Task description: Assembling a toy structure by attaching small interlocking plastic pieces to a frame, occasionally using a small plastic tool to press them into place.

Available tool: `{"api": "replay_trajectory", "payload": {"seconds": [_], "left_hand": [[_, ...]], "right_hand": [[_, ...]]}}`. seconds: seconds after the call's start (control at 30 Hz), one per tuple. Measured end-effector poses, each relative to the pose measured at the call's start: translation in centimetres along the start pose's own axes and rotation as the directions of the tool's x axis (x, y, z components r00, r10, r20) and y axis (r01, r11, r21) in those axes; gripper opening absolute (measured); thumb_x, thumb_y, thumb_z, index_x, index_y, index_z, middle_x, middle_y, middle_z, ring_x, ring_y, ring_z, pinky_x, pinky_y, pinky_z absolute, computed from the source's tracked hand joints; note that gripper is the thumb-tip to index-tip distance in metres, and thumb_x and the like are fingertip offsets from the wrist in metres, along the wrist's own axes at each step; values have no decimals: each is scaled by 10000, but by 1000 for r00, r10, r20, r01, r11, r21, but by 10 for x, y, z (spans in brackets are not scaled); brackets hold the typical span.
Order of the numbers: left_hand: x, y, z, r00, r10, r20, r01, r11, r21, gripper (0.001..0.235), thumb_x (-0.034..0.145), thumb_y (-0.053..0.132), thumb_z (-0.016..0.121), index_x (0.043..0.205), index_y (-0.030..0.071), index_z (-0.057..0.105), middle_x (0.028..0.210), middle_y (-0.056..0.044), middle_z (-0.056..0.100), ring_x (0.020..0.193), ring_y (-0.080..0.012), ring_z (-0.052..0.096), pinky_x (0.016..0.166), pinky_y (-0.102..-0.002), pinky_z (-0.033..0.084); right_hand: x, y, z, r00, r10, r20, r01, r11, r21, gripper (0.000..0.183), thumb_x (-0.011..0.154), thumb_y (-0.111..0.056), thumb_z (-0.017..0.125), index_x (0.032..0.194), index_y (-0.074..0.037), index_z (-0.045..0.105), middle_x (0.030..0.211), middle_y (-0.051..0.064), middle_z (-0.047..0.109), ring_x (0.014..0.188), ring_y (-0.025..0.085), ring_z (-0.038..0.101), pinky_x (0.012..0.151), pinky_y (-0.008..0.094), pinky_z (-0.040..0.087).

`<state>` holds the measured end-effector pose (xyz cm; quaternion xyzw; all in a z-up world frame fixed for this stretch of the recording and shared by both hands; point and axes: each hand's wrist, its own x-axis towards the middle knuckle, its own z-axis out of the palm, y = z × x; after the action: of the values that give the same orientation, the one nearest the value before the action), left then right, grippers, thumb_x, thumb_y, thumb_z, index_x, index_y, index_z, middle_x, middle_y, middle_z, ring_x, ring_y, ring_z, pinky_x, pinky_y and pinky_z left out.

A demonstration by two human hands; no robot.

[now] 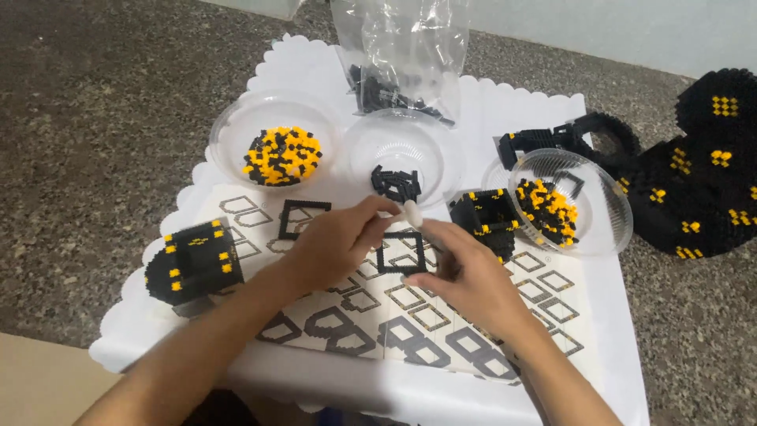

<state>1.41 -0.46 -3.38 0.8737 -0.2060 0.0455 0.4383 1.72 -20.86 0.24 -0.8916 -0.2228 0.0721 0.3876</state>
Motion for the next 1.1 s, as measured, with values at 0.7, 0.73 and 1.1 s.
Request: {"api": "replay_trajectory", "payload": {"seconds": [0.7, 0.73, 1.1], "left_hand": [[-4, -3, 14, 987, 152, 54, -156, 983, 92, 159, 946, 118, 513, 1065, 114, 619, 620, -78, 653, 477, -162, 617, 493, -234, 491], [-2, -6, 17, 986, 163, 25, -164, 986, 42, 163, 939, 117, 529, 1072, 131, 623, 633, -73, 655, 469, -145, 601, 482, -216, 475], [-24, -11, 14, 987, 120, 104, -145, 951, 272, 316, 929, 259, 434, 1152, 178, 642, 1124, -7, 688, 838, -239, 691, 604, -412, 521]], "right_hand": [[4, 13, 5, 998, 55, 29, -55, 998, 0, 731, 650, -114, 817, 1307, -23, 511, 980, 147, 677, 615, 215, 646, 513, 323, 523], [4, 12, 4, 999, 45, 13, -45, 999, 4, 729, 639, -112, 825, 1298, -32, 525, 1005, 152, 677, 612, 220, 649, 510, 329, 524], [4, 28, 8, 996, 80, 43, -77, 995, -57, 740, 651, -360, 806, 1319, -258, 503, 1196, -50, 662, 571, 92, 504, 630, 237, 459]]}}
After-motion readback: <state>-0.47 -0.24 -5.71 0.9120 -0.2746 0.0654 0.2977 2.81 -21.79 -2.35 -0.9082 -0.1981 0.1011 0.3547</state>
